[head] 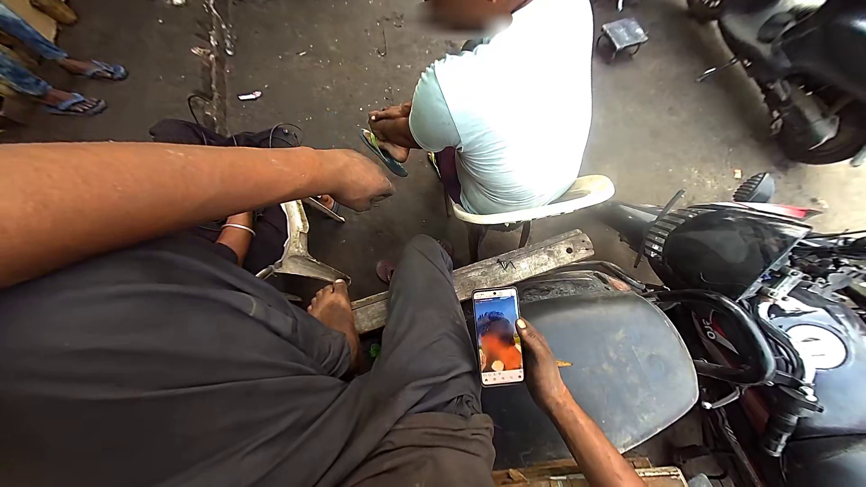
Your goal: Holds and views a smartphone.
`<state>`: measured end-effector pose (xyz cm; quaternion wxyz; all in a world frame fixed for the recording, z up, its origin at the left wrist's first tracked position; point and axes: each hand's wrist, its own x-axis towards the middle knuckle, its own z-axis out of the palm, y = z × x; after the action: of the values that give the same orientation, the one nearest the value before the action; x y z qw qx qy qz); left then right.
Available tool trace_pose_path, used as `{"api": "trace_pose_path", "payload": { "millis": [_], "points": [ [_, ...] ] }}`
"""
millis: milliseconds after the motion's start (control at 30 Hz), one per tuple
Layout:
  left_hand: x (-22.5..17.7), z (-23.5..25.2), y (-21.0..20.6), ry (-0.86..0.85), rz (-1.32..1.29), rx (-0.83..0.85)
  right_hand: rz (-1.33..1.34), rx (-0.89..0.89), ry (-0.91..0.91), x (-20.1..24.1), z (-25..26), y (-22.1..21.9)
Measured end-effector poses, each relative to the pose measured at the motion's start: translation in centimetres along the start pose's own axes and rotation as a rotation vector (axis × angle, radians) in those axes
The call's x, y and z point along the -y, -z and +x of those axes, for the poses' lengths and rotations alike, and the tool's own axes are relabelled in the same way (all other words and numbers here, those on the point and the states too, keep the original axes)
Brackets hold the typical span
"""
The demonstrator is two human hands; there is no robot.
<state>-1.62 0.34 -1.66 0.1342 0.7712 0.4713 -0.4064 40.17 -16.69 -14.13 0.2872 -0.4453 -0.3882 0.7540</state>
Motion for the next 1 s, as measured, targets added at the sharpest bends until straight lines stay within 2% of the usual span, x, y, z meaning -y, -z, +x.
{"api": "trace_pose_path", "payload": {
  "millis": [200,1000],
  "points": [
    [-1.2,-1.2,1.5,0.068,-0.028,0.073,-0.015,-0.009,0.013,-0.1,0.0,0.0],
    [-1.3,-1.2,1.7,0.072,-0.027,0.085,-0.004,-0.007,0.004,-0.1,0.0,0.0]
  ]
}}
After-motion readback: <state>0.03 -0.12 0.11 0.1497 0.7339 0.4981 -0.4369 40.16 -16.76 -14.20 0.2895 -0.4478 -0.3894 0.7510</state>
